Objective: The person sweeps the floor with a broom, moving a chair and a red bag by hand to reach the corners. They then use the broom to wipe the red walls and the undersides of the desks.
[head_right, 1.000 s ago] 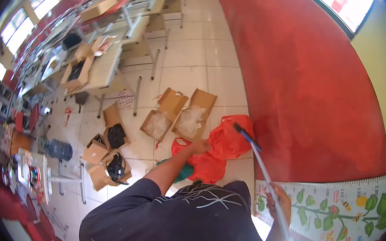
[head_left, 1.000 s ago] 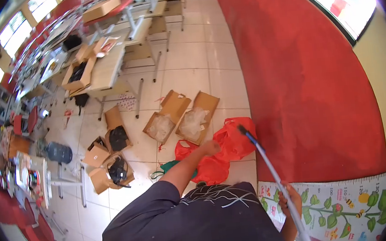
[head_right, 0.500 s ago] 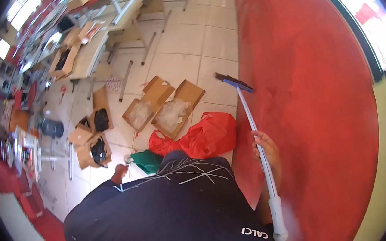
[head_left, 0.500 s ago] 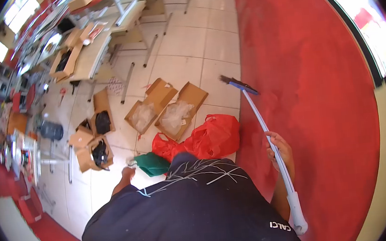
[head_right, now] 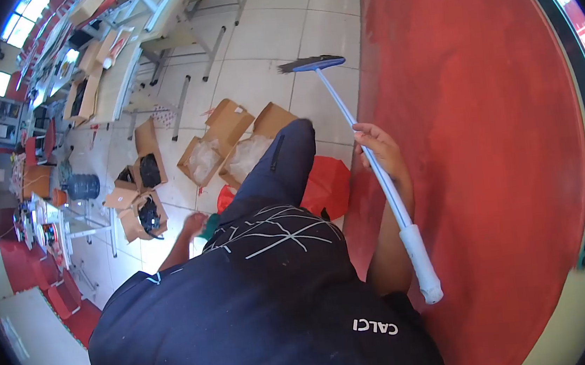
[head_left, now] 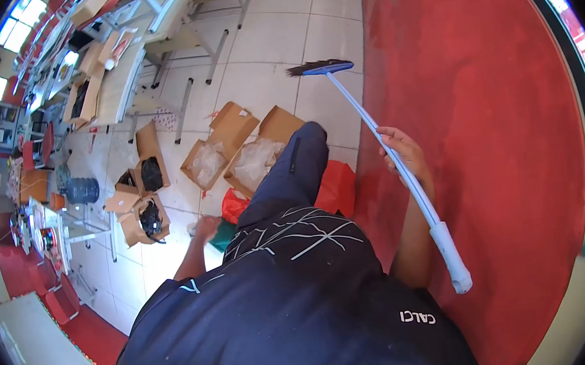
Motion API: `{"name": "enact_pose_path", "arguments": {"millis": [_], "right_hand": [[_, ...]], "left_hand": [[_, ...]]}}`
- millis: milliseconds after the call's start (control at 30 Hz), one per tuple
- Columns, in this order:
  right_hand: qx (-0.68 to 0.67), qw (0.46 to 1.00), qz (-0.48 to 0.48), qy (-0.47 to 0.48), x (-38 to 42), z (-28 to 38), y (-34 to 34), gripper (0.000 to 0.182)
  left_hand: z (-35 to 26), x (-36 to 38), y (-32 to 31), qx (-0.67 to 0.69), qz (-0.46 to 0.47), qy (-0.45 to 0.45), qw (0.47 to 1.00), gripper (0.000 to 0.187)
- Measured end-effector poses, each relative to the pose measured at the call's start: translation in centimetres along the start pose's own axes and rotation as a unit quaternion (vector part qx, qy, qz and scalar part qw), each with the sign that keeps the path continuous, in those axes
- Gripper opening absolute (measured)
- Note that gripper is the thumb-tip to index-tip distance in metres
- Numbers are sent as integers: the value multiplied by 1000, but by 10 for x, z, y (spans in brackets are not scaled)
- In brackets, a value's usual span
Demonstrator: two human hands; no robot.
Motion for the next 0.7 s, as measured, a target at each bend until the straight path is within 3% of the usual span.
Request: {"name": "enact_pose_path", "arguments": {"millis": [33,67,100,167,233,267,300,333,400,500,600,700], "right_hand": [[-6,1000,0,-8,-14,3,8,33],[-13,1000,-2,-15,-27,5,14,33],[-20,1000,-5,-20,-41,8,20,34],[-24,999,-21,-16,-71,11,36,32],[-52,997,-32,-48,-114,16,57,33],[-93,995,15,-31,-139,16,68,34],[-73,995,7,-73,-162,20,76,34],[-10,996,-10,-90,-184,25,86,35],[8,991,-15,-131,-219,71,79,36],[58,987,-36,-145,-274,128,69,35],[56,982,-55,-173,-307,140,83,34],[94,977,-54,-181,-320,141,80,35]], "left_hand": [[-23,-27,22,32,-45,-10,998,28],[-68,-33,53,213,-67,132,966,26],[-91,-63,68,214,-101,76,969,24],[-107,-146,74,56,-51,-77,994,24],[-130,-239,64,-39,-58,-160,985,25],[-168,-266,70,-141,7,-163,976,26],[-196,-299,69,-236,72,-179,952,27],[-219,-319,61,-334,91,-256,903,30],[-243,-345,72,-88,94,-117,985,31],[-311,-376,137,101,85,-103,986,34],[-341,-426,199,157,-7,-146,977,34],[-340,-464,248,215,-97,-115,965,29]]}}
Point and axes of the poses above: each hand's wrist, its own x-axis away from the middle knuckle, its own y-axis out of the back of the hand, z = x × y, the point moved 4 cm from there along -x, towards the middle knuckle
